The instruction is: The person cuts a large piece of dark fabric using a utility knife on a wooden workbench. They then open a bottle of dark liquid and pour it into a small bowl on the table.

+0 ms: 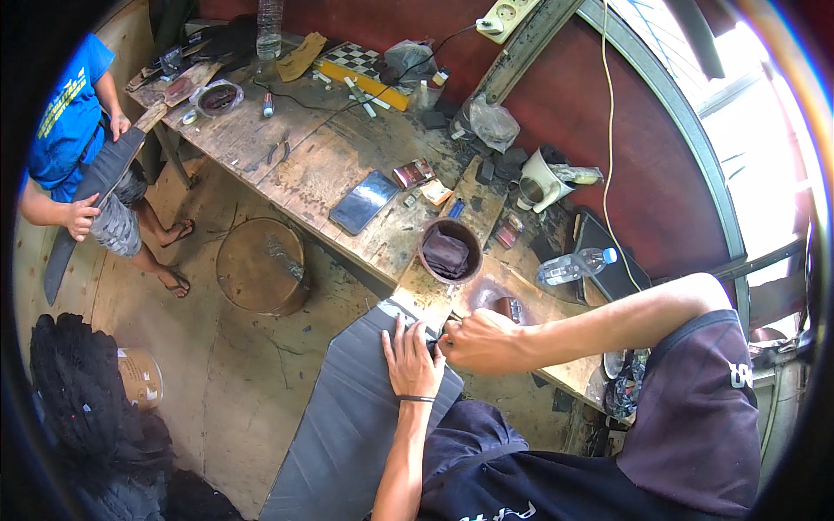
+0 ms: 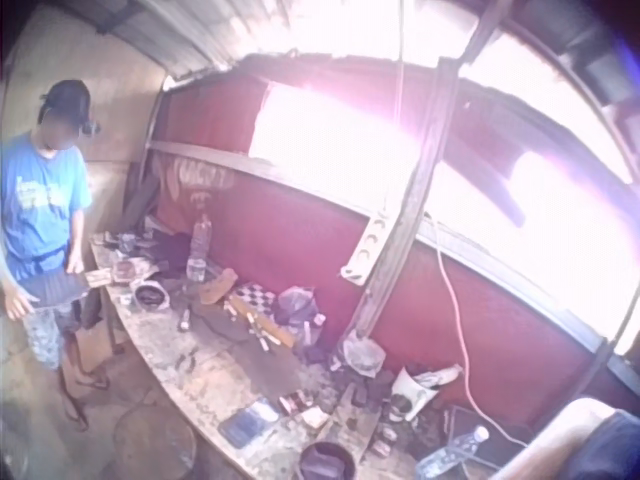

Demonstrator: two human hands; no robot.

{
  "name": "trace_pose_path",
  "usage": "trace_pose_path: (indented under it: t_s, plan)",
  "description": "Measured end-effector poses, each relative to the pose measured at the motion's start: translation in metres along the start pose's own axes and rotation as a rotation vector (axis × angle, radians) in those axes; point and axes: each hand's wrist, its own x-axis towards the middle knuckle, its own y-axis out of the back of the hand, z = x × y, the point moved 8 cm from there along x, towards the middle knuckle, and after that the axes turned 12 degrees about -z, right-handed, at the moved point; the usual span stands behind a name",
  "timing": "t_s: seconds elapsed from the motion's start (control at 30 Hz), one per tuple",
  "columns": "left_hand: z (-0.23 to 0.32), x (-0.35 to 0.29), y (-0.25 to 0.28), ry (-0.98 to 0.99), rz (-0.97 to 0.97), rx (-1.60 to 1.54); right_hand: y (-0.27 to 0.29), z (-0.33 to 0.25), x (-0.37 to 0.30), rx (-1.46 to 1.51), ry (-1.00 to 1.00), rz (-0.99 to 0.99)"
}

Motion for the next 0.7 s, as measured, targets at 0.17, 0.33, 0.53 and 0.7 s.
trace_pose_path:
  t_s: [0.17,0.33,0.53,0.7]
  plan:
    - [-0.002,0.001,-0.003,0.015,0.052,0.006,-0.023,0.043,0.012,0.626,-0.290,-0.160]
    - [0.000,0.000,-0.001,-0.009,0.019,0.012,-0.038,0.033,-0.004,0.874,-0.414,0.032]
    - [0.004,0.003,0.006,0.004,0.037,0.012,-0.074,0.095,-0.097,0.960,-0.600,0.687]
    - [0.008,0.003,0.008,-0.015,0.034,0.008,-0.181,0.193,-0.105,0.927,-1.006,0.678]
